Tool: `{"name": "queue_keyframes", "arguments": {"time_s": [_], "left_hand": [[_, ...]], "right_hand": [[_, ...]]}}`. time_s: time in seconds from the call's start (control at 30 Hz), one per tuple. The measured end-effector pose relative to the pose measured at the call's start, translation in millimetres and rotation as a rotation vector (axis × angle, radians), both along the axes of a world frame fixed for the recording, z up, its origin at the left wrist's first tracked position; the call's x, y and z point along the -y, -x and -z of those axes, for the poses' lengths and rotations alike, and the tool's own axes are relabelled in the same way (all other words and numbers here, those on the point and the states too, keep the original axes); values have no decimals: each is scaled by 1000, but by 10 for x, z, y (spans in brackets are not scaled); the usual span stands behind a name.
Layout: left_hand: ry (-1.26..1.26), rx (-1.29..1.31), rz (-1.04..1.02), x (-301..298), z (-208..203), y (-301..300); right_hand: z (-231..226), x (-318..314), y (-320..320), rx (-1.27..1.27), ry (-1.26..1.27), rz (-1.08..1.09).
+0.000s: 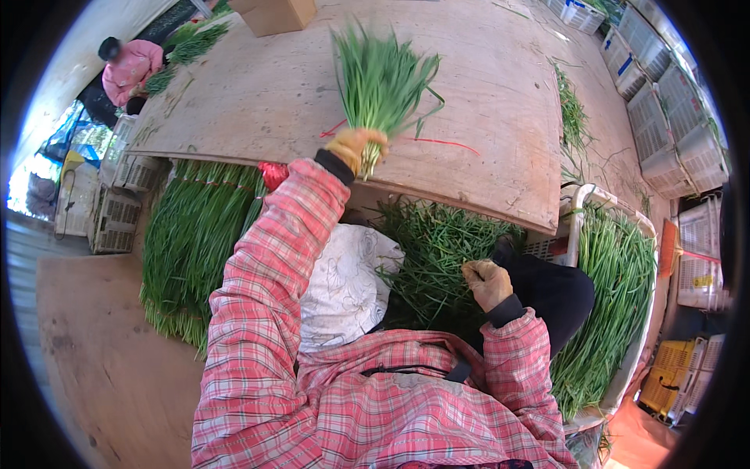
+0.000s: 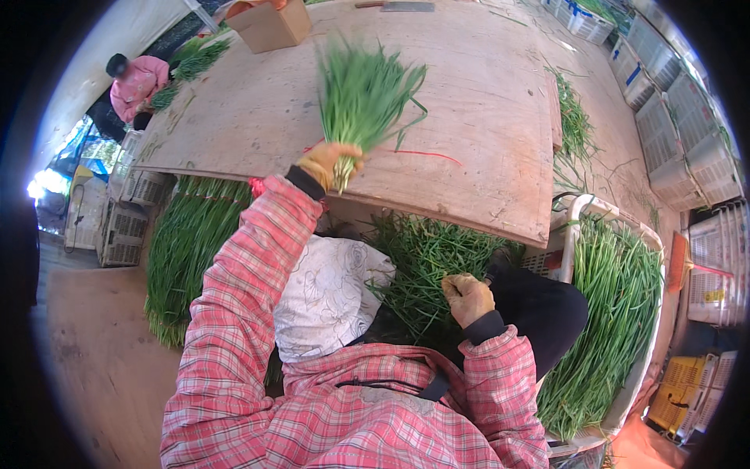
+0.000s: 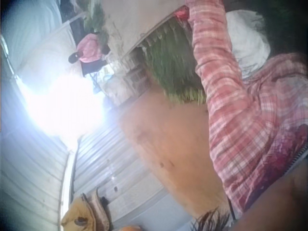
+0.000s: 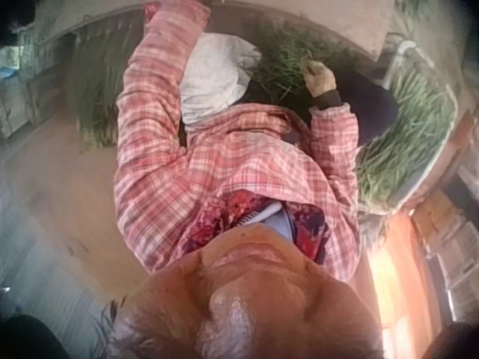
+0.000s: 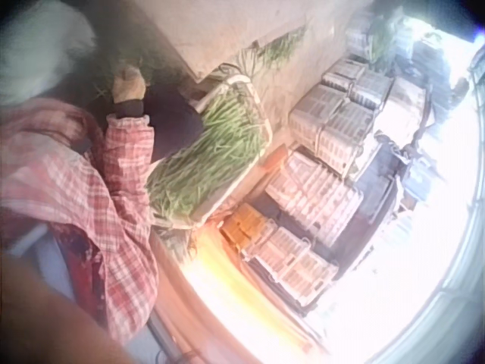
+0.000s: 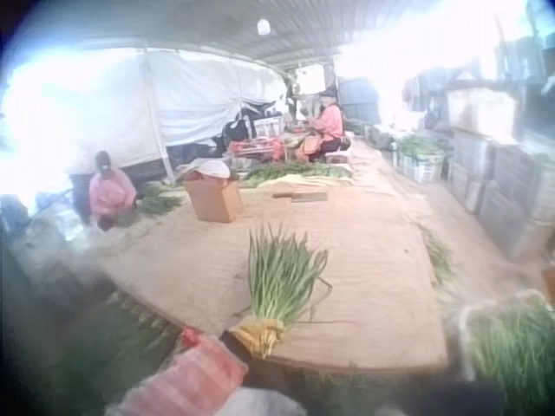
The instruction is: The person organizes bundles of green garlic shoots by hand, removing damaged leaves and evening out the stems before placing them into a crate.
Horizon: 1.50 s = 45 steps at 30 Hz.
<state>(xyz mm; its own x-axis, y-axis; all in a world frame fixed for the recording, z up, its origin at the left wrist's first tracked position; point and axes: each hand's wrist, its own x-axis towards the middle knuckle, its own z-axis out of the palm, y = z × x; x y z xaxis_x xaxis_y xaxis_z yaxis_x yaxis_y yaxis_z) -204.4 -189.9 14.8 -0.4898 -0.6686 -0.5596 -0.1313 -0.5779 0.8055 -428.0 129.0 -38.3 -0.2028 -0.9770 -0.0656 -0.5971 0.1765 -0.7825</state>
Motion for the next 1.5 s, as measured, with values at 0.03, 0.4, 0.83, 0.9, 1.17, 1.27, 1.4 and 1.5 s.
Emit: {"name": "queue_keyframes", "arguments": {"time_s": [0.03, 0.4, 0.83, 0.9, 1.17, 1.27, 1.4, 1.5], "left_hand": [[-15, 55, -52, -110, 82, 32], [705, 280, 97, 154, 190, -391], [994, 862, -115, 494, 256, -821], [1069, 988, -81, 445, 190, -757], [974, 1125, 66, 539, 190, -695], [1054, 1148, 66, 561, 243, -720], [1117, 1162, 121, 539, 226, -864], [1136, 1141, 43, 510, 226, -856]], "right_hand": [[-6, 12, 30, 12, 1, 4], [-495, 831, 86, -48, 181, -56], [-452, 1961, -239, -495, 174, 82], [-378, 2065, -214, -572, 104, 47], [-277, 2251, -126, -639, 159, 0], [-223, 2231, -125, -315, 327, -34], [-464, 1819, -704, -172, 557, -581], [-421, 1646, -1344, -250, 278, -826]]}}
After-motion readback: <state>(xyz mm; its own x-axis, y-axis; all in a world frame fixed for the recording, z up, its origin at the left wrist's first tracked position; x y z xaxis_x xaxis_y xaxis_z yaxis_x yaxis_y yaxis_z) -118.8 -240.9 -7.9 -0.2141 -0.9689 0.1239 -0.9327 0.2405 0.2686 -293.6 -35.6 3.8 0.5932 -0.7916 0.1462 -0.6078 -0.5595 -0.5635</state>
